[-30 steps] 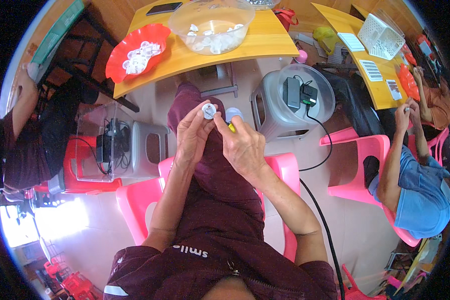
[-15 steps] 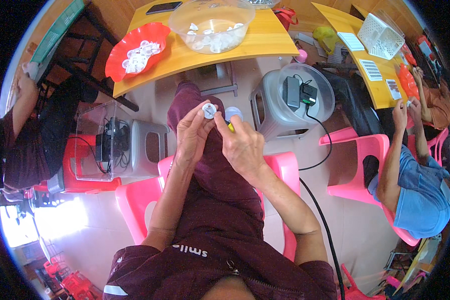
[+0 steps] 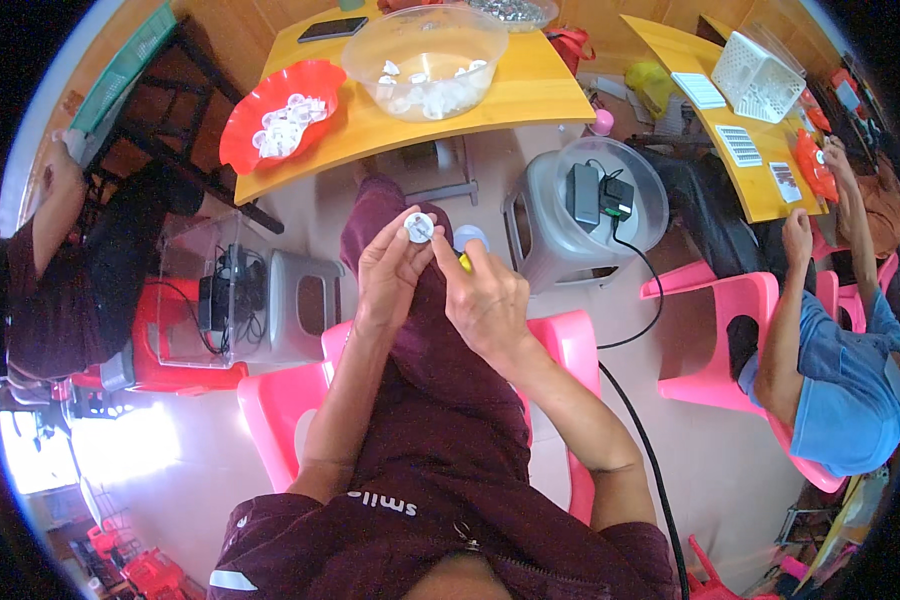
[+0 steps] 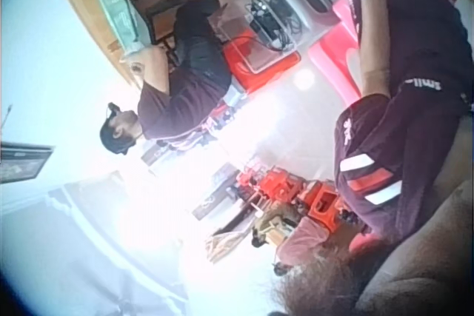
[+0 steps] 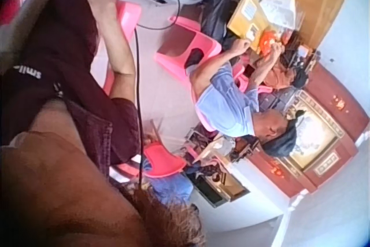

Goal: Assembling small electronic components by hand and using a precision tool.

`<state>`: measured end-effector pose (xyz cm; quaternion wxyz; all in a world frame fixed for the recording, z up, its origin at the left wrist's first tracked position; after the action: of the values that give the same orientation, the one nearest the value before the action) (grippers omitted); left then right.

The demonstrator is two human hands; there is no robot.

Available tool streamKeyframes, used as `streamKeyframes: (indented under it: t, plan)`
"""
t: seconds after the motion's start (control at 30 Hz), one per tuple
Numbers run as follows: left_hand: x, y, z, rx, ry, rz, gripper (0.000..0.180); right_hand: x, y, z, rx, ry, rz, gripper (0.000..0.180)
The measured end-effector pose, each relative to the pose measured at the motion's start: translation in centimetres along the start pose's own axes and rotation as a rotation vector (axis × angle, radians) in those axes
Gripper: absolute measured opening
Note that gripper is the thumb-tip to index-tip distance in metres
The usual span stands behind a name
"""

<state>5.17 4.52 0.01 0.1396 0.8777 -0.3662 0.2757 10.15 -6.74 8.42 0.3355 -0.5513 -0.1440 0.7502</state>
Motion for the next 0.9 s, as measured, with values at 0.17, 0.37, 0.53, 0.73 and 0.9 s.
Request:
streamKeyframes:
  t: [0.17, 0.37, 0.53, 0.73, 0.9]
  plan:
    - [0.4, -0.1, -0.2, -0.009, 0.012, 0.033, 0.029, 0.1, 0.0, -0.4, 0.054, -0.033, -0.005, 0.046]
    - [0.4, -0.1, -0.1, -0.021, 0.015, 0.02, 0.028, 0.4, 0.0, -0.4, 0.029, 0.017, 0.008, 0.04]
    - [0.1, -0.2, 0.2, -0.007, 0.007, 0.006, 0.028, 0.6, 0.2, -0.3, 0.057, 0.016, -0.006, 0.048]
    - [0.2, 0.1, 0.2, 0.038, -0.044, -0.016, 0.029, 1.0, 0.4, -0.1, 0.046, 0.087, 0.043, 0.043]
    - [0.2, 0.2, 0.1, 0.064, -0.087, -0.018, 0.031, 1.2, 0.3, 0.1, 0.025, 0.13, 0.058, 0.035]
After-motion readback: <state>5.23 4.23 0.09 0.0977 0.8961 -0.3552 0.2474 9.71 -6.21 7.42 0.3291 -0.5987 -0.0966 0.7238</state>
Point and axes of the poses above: each hand's wrist, its own y-axis away from the middle knuckle, its own x-axis out of the palm, z = x × y, the point moved 7 cm from there along -y, towards the middle knuckle, and after that the axes turned 10 degrees about -y, right-handed, at the moved point
